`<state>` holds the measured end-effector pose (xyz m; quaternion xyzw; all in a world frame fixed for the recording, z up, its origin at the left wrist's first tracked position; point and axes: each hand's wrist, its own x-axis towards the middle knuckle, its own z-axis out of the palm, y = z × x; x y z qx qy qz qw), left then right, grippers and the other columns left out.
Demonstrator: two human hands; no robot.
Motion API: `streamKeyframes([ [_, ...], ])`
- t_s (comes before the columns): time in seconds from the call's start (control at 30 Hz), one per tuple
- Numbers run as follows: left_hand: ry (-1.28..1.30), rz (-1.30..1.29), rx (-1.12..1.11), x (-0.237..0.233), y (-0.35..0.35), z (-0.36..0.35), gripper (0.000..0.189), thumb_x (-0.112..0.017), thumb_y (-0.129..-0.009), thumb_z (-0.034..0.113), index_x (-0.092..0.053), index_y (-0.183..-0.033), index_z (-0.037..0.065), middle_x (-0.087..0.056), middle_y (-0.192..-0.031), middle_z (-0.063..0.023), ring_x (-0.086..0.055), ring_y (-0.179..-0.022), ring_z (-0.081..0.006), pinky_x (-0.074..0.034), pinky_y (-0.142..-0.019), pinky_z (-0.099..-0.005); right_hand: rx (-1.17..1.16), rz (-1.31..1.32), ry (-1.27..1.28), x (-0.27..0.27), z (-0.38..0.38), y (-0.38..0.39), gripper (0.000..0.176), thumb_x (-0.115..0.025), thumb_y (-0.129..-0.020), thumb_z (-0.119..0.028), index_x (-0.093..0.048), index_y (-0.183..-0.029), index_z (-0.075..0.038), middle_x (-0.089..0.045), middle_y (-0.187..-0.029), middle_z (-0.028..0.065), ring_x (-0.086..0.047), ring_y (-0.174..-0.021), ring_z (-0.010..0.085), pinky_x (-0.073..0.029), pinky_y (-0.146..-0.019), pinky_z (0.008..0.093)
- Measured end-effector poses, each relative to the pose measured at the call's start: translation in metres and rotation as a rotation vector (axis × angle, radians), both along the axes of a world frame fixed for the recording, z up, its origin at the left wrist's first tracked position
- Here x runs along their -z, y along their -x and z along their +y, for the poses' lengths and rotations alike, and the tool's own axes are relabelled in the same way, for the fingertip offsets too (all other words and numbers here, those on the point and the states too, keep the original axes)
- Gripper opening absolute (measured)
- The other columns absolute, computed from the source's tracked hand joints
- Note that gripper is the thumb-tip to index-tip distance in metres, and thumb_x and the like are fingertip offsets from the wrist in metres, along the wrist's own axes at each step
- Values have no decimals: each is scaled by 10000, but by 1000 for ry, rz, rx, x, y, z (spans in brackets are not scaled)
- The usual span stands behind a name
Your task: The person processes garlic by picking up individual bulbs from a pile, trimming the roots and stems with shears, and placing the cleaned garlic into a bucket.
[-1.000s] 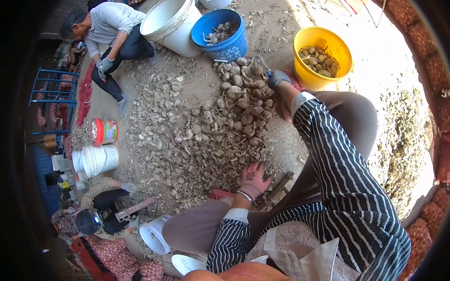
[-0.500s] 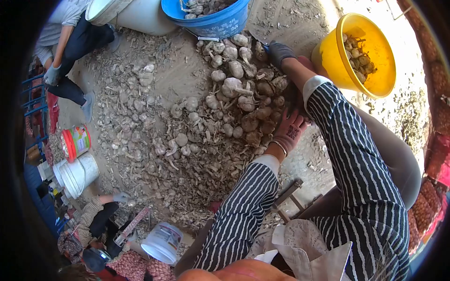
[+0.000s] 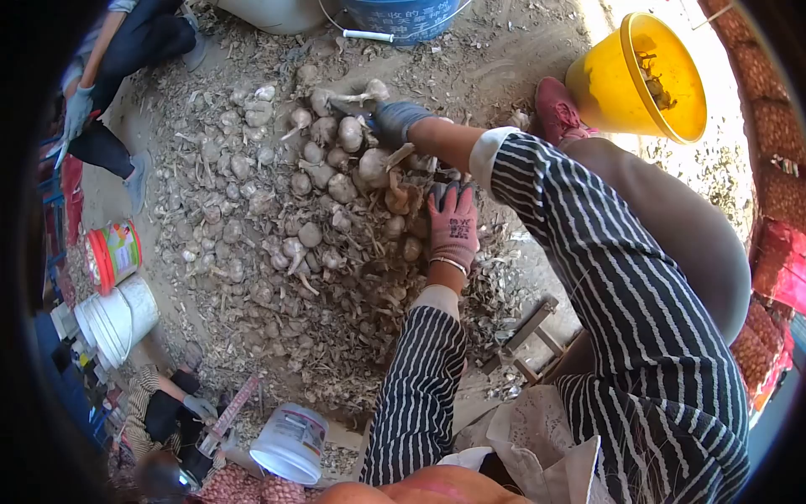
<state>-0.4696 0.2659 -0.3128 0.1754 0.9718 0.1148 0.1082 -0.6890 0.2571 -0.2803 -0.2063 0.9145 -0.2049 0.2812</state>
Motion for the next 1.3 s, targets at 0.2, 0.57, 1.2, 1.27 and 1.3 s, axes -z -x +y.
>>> streamKeyframes([
  [0.2, 254, 3, -245, -17, -40, -85, 382, -580, -788, 309, -609, -1148, 184, -465, -1310, -25, -339, -1287, -246, -181, -1039, -666, -10, -209, 217, 62, -115, -99, 488, -755, -684, -149, -571, -1103, 21, -644, -1038, 226, -635, -977, 350, -514, -818, 396],
  [0.57, 442, -322, -375, -58, -61, -133, 489, -621, -770, 375, -556, -1220, 196, -311, -1469, -53, -234, -1379, -259, -97, -1087, -625, 659, 79, 220, -41, 111, -123, 255, -531, -863, -243, -537, -1053, -73, -630, -955, 234, -596, -912, 424, -470, -796, 478],
  [1.2, -91, -820, -854, -99, -257, 5, 725, -585, -790, 516, -425, -1377, 122, -340, -1452, -135, -279, -1353, -325, -177, -1106, -539, 558, -592, 233, 92, 48, -166, 241, -713, -714, -234, -658, -855, -46, -644, -749, 128, -568, -610, 200, -469, -569, 369],
  [1.27, -42, -766, -827, -140, -253, -7, 739, -592, -784, 506, -427, -1369, 86, -384, -1409, -157, -359, -1297, -342, -225, -1086, -524, 258, -460, 195, 26, 18, -209, 424, -639, -770, -372, -660, -979, -3, -668, -890, 217, -661, -845, 315, -501, -737, 403],
  [1.3, -45, -761, -824, -161, -254, -6, 739, -592, -784, 506, -427, -1369, 86, -384, -1409, -157, -359, -1297, -342, -225, -1086, -524, 188, -289, 55, -29, 12, -225, 432, -627, -792, -389, -656, -1001, -12, -654, -988, 245, -643, -958, 359, -493, -803, 422],
])
